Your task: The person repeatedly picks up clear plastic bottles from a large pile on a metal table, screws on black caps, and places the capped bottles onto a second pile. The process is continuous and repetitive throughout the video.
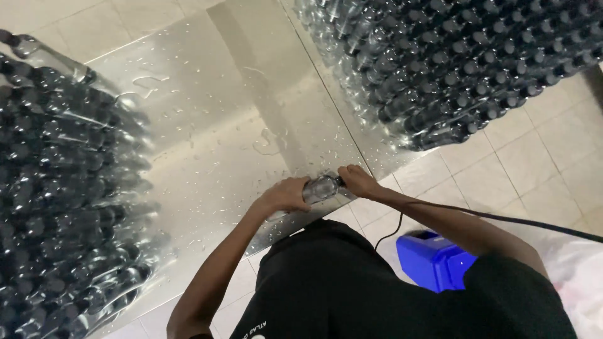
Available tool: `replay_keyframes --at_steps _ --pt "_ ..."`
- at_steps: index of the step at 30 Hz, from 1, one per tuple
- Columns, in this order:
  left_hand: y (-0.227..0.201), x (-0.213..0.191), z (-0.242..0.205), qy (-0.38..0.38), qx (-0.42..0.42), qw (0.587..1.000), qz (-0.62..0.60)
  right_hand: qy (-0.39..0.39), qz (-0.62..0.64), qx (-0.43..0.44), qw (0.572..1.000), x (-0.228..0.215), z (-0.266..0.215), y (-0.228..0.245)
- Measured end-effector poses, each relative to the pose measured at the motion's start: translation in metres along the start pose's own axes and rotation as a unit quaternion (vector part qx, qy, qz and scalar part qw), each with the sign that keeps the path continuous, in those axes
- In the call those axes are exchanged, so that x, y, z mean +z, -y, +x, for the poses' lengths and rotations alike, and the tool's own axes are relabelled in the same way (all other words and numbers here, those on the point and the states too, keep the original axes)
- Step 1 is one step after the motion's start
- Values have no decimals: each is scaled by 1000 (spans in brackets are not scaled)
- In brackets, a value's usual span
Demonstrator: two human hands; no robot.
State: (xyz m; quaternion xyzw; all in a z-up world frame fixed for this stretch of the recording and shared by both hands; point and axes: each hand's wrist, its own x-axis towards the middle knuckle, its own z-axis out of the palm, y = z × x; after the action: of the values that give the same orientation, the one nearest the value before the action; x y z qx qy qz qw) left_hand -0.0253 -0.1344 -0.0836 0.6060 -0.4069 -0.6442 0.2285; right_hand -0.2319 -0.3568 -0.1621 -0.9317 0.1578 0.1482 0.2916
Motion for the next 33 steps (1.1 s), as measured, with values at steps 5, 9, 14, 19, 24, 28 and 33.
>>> replay_keyframes --at_steps 5,9,14,19,24,28,33 --pt "-19 59 52 -257 84 729 629 308 633 231 672 -12 -31 -20" --pt "-47 37 69 -323 276 522 740 389 641 324 576 -27 -63 -25" --pt "-75 25 100 -324 217 641 661 -46 508 267 817 -135 -86 25" --pt "-85 50 143 -285 178 843 421 -155 408 190 879 -156 -107 -1" --pt "-105 58 130 -261 159 940 151 -169 131 242 946 -188 -104 10" --pt "-91 51 75 -295 96 942 126 -218 -6 245 945 -185 -82 -25" --pt "-8 60 51 -307 15 951 23 -296 -34 238 924 -194 -71 -49"
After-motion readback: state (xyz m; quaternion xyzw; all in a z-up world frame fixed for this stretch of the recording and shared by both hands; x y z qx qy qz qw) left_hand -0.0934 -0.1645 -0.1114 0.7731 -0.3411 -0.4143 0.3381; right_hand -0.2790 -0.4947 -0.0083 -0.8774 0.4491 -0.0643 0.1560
